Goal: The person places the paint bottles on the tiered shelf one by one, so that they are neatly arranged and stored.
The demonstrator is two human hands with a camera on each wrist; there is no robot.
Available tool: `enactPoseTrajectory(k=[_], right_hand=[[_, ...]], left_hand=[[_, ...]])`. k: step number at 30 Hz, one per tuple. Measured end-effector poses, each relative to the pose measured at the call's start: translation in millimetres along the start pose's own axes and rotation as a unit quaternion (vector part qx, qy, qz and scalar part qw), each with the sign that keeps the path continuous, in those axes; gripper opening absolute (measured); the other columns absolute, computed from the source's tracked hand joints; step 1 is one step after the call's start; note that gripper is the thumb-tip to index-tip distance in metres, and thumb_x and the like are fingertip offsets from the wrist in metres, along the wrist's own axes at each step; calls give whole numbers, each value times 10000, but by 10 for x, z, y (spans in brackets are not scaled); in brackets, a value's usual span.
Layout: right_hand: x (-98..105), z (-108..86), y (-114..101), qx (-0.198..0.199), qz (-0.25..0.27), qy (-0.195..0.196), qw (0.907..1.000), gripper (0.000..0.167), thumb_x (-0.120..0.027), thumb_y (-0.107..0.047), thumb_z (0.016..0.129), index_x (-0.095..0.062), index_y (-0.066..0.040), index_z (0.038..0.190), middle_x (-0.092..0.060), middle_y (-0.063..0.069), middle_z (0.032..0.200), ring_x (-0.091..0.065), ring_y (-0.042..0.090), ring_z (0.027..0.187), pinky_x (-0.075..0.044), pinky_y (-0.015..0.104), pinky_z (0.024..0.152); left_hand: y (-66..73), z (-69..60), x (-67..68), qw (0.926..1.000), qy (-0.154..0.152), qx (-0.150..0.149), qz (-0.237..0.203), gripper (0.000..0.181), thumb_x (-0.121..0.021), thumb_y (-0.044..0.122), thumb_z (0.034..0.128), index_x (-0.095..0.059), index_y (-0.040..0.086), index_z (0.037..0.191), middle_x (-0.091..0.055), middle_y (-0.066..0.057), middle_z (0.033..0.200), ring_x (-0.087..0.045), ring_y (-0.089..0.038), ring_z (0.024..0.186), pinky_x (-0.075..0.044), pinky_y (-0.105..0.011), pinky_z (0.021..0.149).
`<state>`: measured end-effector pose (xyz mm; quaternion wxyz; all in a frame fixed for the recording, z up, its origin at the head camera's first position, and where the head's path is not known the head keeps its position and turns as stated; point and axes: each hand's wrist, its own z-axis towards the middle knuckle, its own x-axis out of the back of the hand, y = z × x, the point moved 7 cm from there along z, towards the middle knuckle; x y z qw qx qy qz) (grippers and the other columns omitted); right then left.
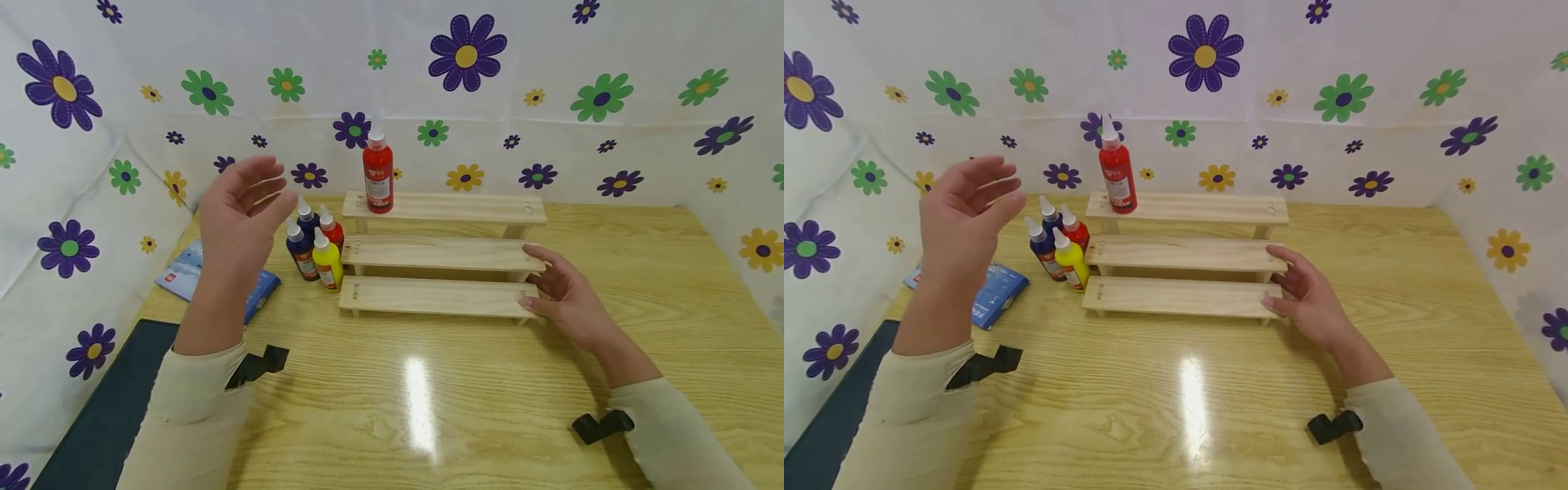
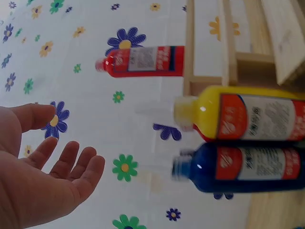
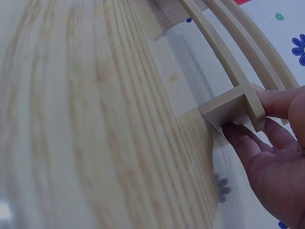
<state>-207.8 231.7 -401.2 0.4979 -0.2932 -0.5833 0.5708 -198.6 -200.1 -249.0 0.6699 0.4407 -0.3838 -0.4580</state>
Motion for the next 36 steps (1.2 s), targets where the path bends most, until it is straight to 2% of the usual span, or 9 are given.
enactPoseTrajectory(k=[5, 10, 13, 17, 22, 27, 36], right_hand=[[0, 4, -6, -3, 18, -18, 10000, 772, -631, 162, 901, -345, -130, 1556, -461, 75, 1460, -537, 128, 1229, -511, 235, 901], [1, 16, -15, 36, 72, -34, 10000, 772, -626, 174, 896, -345, -118, 1554, -478, 44, 1437, -544, 127, 1220, -523, 242, 884], [0, 13, -18, 41, 50, -31, 10000, 774, -627, 177, 894, -345, -115, 1553, -477, 43, 1439, -545, 102, 1211, -523, 240, 882], [-3, 8, -19, 26, -15, -28, 10000, 776, -631, 171, 895, -346, -123, 1554, -477, 49, 1441, -544, 91, 1209, -520, 238, 884], [-7, 7, -19, 12, -12, -33, 10000, 774, -630, 168, 897, -344, -123, 1555, -472, 69, 1449, -544, 93, 1210, -518, 238, 888], [-4, 5, -10, -50, -14, -35, 10000, 775, -632, 160, 901, -343, -136, 1556, -454, 100, 1465, -537, 97, 1215, -516, 239, 891], [-9, 10, -13, -17, 53, -44, 10000, 774, -629, 169, 899, -346, -130, 1555, -453, 89, 1463, -541, 111, 1216, -518, 241, 891]], left_hand=[[-180, -31, 94, 9964, 67, 408, 740, 408, -722, 147, 940, -604, 117, 1330, -591, -41, 1280, -568, -200, 1186, -466, -291, 996], [-406, -49, 162, 9909, 23, 940, 968, 417, -727, 185, 940, -600, 100, 1328, -558, -32, 1296, -547, -187, 1197, -474, -303, 989], [-564, -68, 183, 9845, -86, 1382, 1077, 420, -726, 232, 943, -600, 101, 1322, -541, -26, 1320, -531, -184, 1210, -480, -318, 985], [-729, -86, 191, 9777, -206, 1777, 1104, 438, -727, 269, 942, -590, 103, 1325, -521, -37, 1347, -518, -204, 1224, -473, -352, 996], [-902, -87, 164, 9728, -369, 2015, 1080, 462, -740, 292, 931, -595, 89, 1321, -522, -53, 1350, -527, -227, 1226, -466, -393, 1001], [-1054, -90, 134, 9716, -385, 2104, 1016, 446, -758, 273, 918, -605, 76, 1287, -546, -71, 1319, -550, -242, 1200, -470, -388, 986], [-1194, -111, 59, 9687, -502, 2192, 1051, 481, -748, 255, 928, -568, 76, 1336, -543, -91, 1331, -539, -262, 1181, -463, -373, 1006]])
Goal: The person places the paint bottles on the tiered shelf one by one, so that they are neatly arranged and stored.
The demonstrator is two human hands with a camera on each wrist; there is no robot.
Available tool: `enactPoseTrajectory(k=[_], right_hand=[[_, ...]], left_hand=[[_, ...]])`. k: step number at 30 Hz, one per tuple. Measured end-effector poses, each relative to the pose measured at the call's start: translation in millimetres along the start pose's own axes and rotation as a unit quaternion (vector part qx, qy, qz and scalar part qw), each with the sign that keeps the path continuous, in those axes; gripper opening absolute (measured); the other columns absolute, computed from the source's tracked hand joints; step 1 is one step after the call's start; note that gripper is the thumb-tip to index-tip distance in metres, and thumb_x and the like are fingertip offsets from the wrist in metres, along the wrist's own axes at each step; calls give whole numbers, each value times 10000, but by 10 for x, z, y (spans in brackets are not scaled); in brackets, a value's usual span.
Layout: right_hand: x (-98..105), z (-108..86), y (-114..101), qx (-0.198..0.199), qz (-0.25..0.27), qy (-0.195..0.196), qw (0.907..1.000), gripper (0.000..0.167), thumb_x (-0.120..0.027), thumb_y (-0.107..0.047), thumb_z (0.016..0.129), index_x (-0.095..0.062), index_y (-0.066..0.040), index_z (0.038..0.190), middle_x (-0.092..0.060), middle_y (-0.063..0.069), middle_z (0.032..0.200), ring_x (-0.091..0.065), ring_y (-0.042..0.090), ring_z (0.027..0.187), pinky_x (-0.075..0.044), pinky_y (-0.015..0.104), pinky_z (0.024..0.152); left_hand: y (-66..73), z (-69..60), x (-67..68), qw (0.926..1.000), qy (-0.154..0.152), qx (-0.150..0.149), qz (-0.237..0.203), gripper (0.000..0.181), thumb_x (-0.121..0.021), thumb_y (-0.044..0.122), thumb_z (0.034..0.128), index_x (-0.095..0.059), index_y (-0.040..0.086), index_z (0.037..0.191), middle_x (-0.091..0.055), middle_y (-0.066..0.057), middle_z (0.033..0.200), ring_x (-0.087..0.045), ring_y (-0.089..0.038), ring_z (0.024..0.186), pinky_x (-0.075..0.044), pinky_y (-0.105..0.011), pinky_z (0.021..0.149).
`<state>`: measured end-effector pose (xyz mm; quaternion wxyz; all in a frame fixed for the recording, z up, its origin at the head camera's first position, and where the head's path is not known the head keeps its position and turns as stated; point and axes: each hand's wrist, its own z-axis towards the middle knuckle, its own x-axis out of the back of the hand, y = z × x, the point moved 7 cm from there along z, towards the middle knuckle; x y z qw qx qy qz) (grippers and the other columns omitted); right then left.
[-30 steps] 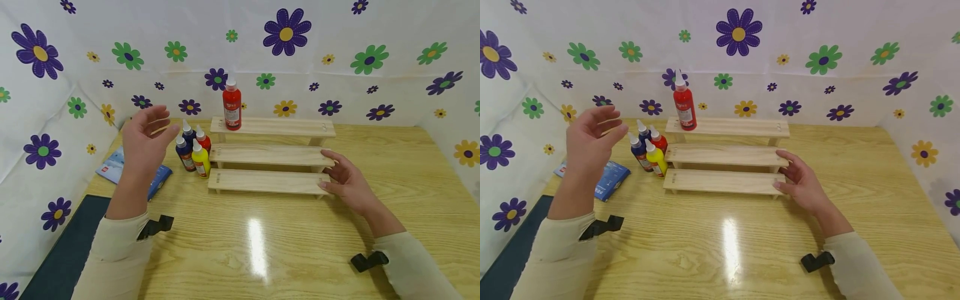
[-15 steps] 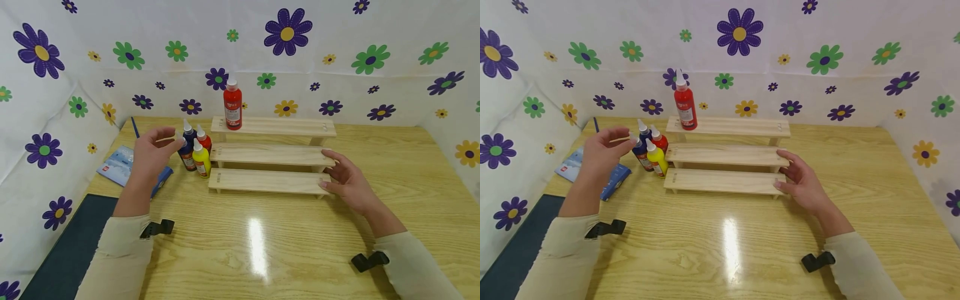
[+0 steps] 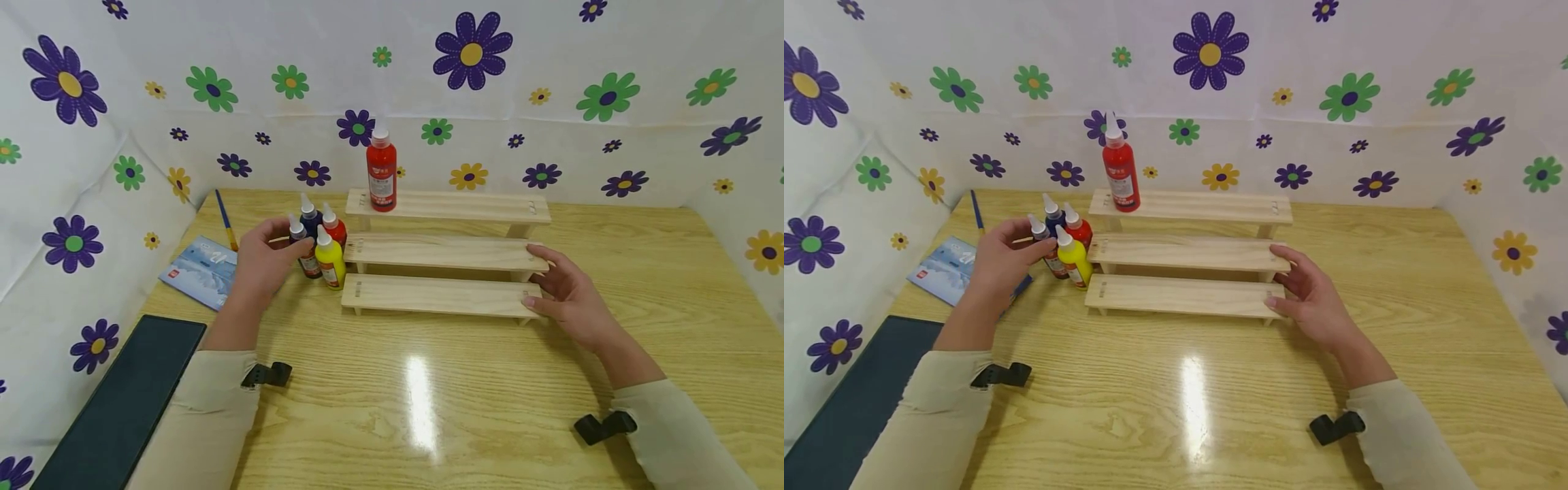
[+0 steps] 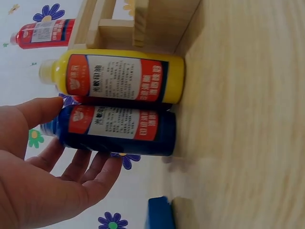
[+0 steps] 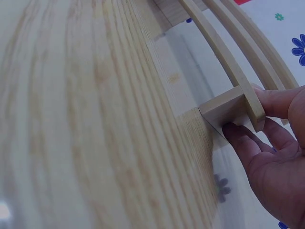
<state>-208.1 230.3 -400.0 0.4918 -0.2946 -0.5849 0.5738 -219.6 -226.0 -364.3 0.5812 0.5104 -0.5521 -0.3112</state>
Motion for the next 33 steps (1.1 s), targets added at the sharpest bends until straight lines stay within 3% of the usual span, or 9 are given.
enactPoseTrajectory(k=[12, 33], right_hand=[[6, -10, -5, 39, 24, 22, 10000, 774, -624, 180, 895, -345, -118, 1552, -482, 41, 1439, -546, 106, 1211, -518, 237, 887], [8, -5, 16, 7, 73, 16, 10000, 766, -629, 162, 903, -346, -126, 1554, -482, 61, 1442, -537, 103, 1224, -511, 240, 903]], left_hand=[[-79, 9, -66, 9993, 272, -138, -193, 451, -725, 245, 946, -561, 99, 1340, -541, -106, 1329, -517, -270, 1186, -463, -375, 996], [-120, -12, -44, 9953, 314, -98, -913, 424, -738, 223, 931, -602, 78, 1305, -533, -92, 1300, -516, -252, 1155, -502, -360, 966]])
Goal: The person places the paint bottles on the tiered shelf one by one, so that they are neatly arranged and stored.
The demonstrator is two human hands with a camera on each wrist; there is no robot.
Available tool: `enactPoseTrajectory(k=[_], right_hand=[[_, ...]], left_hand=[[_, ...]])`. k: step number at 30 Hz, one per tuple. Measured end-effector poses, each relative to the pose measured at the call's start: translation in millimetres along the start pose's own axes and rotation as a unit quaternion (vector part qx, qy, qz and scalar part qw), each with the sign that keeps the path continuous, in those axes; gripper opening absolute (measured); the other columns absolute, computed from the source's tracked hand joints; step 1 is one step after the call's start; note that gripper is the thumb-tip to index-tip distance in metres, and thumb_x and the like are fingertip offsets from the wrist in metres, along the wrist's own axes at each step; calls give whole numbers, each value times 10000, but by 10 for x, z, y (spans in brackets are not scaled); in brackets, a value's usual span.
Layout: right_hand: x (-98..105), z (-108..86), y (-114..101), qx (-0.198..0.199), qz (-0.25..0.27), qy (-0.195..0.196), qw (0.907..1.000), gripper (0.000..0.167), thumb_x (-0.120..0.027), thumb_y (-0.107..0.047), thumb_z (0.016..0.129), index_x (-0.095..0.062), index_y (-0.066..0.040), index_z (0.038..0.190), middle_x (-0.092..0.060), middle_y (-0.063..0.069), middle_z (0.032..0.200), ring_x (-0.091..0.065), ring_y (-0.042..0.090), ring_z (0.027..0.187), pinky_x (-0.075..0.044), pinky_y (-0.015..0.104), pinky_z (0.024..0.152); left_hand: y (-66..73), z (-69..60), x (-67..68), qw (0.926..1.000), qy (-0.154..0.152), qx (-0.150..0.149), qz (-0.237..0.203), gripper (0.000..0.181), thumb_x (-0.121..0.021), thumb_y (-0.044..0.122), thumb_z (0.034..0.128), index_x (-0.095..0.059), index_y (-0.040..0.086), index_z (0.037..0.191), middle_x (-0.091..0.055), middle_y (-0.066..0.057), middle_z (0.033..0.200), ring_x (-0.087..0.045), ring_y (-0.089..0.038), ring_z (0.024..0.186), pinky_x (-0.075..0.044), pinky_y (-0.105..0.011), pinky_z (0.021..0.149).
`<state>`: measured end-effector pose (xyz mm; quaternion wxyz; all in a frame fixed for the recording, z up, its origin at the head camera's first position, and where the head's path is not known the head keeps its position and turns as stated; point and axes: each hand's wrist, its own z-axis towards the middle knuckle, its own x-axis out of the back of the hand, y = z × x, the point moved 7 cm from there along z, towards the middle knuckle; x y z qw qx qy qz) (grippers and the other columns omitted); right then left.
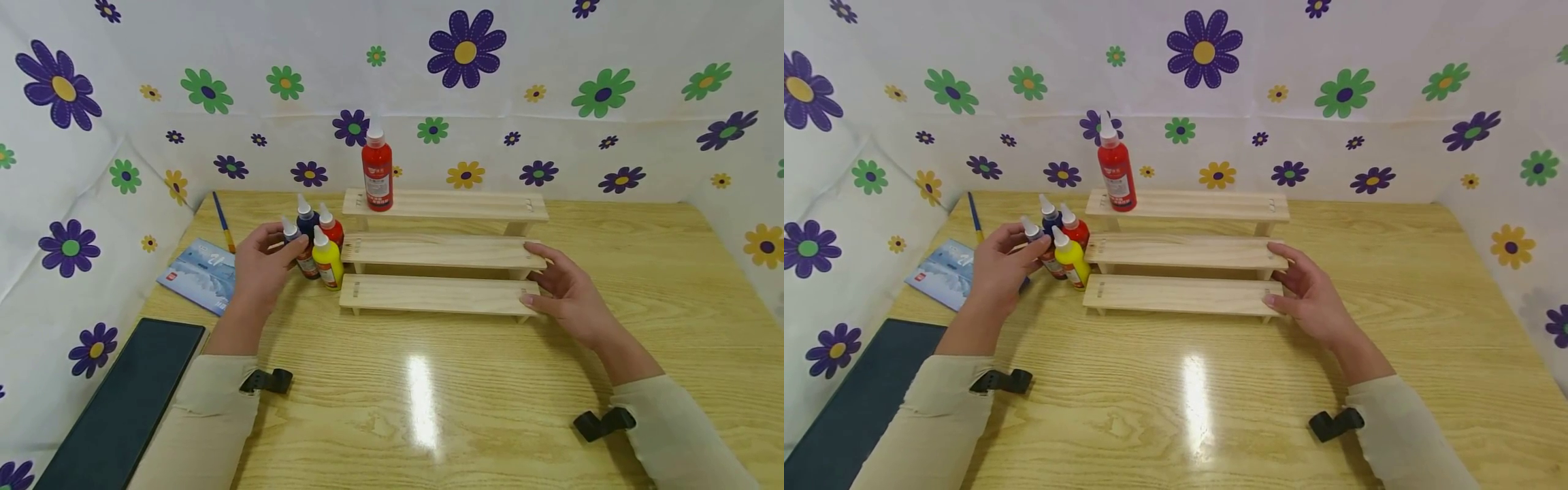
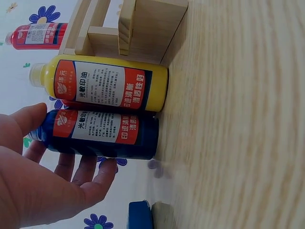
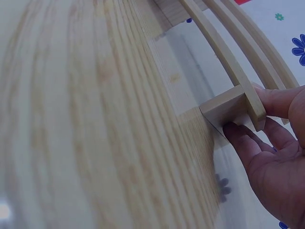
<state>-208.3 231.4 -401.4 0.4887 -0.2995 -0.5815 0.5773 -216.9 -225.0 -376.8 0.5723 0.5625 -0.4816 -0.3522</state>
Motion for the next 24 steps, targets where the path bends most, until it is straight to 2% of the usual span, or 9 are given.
enactPoseTrajectory(k=[8, 15, 24], right_hand=[[-16, -1, -23, 45, 13, -4, 10000, 766, -620, 173, 901, -346, -121, 1553, -495, 47, 1426, -542, 99, 1221, -516, 242, 895], [-12, -5, -17, 53, 12, -13, 10000, 767, -622, 178, 897, -344, -109, 1552, -500, 29, 1419, -544, 96, 1214, -514, 239, 897], [-12, -4, -21, 44, -19, -14, 10000, 770, -628, 172, 896, -342, -110, 1553, -496, 17, 1419, -542, 87, 1213, -518, 238, 889]], left_hand=[[100, -38, 73, 9997, 102, -49, -229, 433, -752, 192, 918, -603, 44, 1296, -546, -76, 1260, -534, -221, 1123, -515, -353, 945], [211, -95, 140, 9984, 193, -16, -537, 342, -775, 159, 895, -656, 119, 1212, -556, -70, 1248, -533, -215, 1141, -524, -327, 923], [444, -185, 296, 9960, 284, -390, -747, 322, -777, 147, 890, -667, 116, 1190, -567, -84, 1250, -535, -239, 1176, -524, -314, 921]])
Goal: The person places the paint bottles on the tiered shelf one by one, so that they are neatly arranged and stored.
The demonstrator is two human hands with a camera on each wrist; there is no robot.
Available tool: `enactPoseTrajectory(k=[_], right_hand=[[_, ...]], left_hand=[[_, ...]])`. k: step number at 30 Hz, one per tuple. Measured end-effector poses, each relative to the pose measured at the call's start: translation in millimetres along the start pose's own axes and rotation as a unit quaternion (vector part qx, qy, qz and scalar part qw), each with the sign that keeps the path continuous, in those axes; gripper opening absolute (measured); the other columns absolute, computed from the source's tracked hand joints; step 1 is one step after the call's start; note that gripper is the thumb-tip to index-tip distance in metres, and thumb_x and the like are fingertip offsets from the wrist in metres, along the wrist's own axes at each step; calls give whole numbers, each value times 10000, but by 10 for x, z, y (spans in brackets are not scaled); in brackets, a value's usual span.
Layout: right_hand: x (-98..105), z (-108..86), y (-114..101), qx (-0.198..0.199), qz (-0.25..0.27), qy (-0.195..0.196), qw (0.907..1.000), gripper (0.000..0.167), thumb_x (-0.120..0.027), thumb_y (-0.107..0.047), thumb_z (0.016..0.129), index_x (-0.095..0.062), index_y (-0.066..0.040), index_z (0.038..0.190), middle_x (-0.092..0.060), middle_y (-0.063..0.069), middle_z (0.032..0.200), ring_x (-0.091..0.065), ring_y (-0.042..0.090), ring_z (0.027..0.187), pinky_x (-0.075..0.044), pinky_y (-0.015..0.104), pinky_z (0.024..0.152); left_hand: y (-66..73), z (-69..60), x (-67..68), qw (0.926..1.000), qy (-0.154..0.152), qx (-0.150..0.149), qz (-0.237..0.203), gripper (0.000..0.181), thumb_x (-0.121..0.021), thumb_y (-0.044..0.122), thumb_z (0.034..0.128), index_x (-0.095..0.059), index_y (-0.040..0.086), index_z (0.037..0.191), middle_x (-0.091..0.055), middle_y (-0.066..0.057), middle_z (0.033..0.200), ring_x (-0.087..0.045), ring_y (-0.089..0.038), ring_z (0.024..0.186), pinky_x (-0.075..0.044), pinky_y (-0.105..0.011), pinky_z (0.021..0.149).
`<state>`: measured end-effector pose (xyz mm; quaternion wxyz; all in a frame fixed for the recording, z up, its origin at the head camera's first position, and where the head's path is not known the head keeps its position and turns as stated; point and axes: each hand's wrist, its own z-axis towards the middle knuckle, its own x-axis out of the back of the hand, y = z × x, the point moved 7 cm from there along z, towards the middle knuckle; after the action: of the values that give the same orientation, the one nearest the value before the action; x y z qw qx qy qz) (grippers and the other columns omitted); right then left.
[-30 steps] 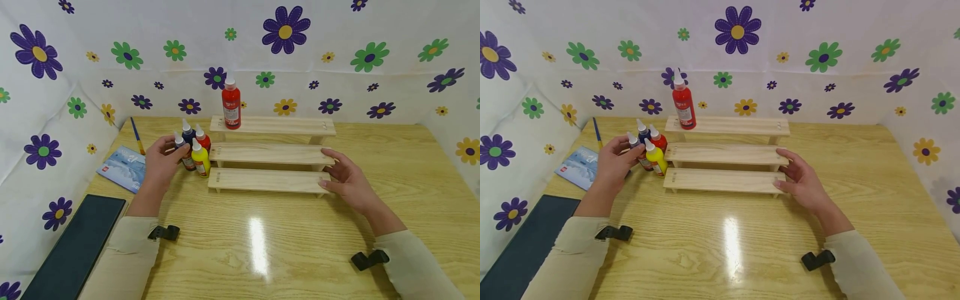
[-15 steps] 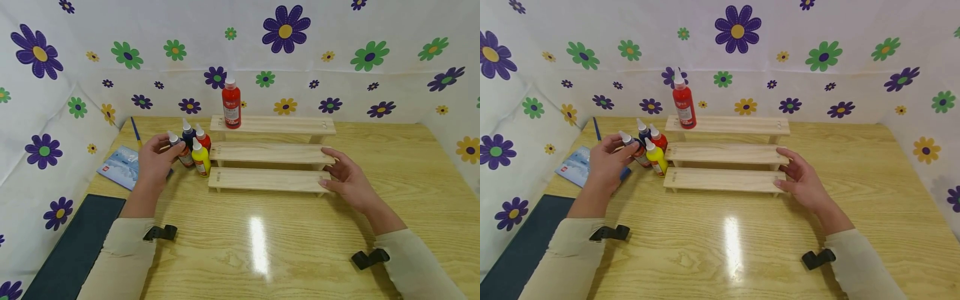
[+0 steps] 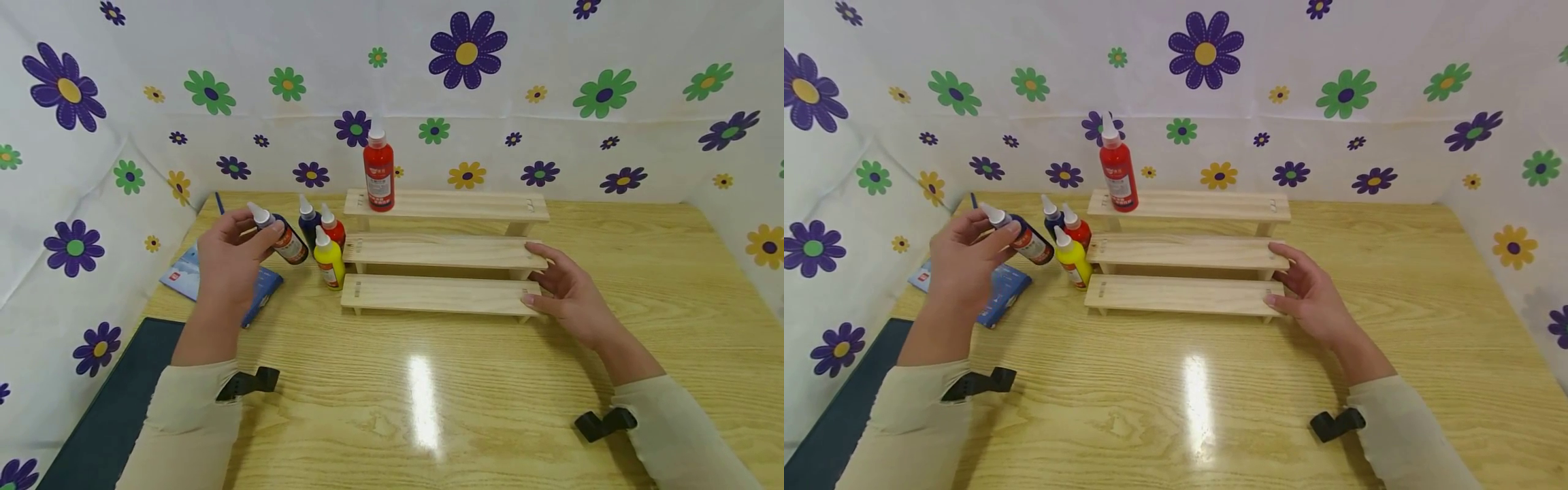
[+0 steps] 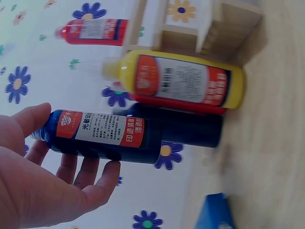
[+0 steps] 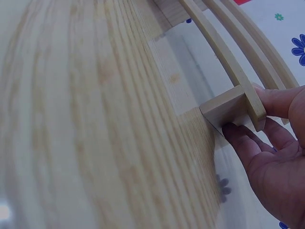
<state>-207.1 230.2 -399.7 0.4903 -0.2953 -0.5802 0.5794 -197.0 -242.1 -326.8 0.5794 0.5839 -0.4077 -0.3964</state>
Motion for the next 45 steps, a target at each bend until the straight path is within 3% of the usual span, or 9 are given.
enactPoseTrajectory(k=[3, 10, 23, 28, 34, 45], right_hand=[[2, 2, 0, 7, 43, -4, 10000, 768, -630, 171, 896, -344, -109, 1552, -503, 9, 1413, -544, 89, 1212, -519, 237, 886], [7, 6, 10, 32, 23, -6, 10000, 770, -632, 173, 893, -347, -109, 1550, -499, 27, 1424, -546, 97, 1213, -516, 239, 892], [8, 1, 13, 21, -102, 15, 9999, 766, -638, 163, 895, -353, -116, 1549, -510, 28, 1415, -551, 97, 1207, -504, 229, 908], [6, 0, 9, 32, -38, 17, 10000, 763, -633, 166, 896, -352, -112, 1549, -505, 29, 1420, -548, 102, 1210, -504, 230, 909], [21, -6, -1, 20, 13, 50, 10000, 764, -636, 166, 894, -356, -113, 1548, -505, 36, 1419, -548, 107, 1214, -504, 234, 912], [18, 1, 16, -23, -45, 27, 10000, 757, -637, 152, 902, -348, -112, 1550, -512, 79, 1408, -547, 134, 1218, -486, 229, 937]], left_hand=[[109, -24, 38, 9998, 57, -161, -68, 323, -782, 146, 883, -671, 103, 1183, -574, -87, 1238, -544, -241, 1170, -536, -285, 889], [371, -106, 79, 9960, 110, -495, -742, 305, -804, 72, 849, -708, 74, 1138, -592, -114, 1188, -577, -249, 1119, -553, -264, 833], [789, -218, -81, 9897, -295, -935, -1045, 347, -820, 65, 826, -703, 35, 1151, -585, -150, 1197, -587, -290, 1142, -548, -313, 874], [910, -274, -199, 9879, -571, -1069, -963, 302, -795, 43, 848, -708, 40, 1137, -577, -158, 1189, -580, -296, 1141, -542, -318, 889], [989, -292, -424, 9822, -1116, -1201, -915, 244, -755, 10, 879, -713, 34, 1119, -583, -163, 1160, -585, -300, 1101, -545, -318, 880], [1068, -316, -859, 9769, -1683, -1153, -642, 249, -740, -3, 891, -719, 54, 1133, -594, -168, 1197, -576, -329, 1124, -519, -351, 924]])
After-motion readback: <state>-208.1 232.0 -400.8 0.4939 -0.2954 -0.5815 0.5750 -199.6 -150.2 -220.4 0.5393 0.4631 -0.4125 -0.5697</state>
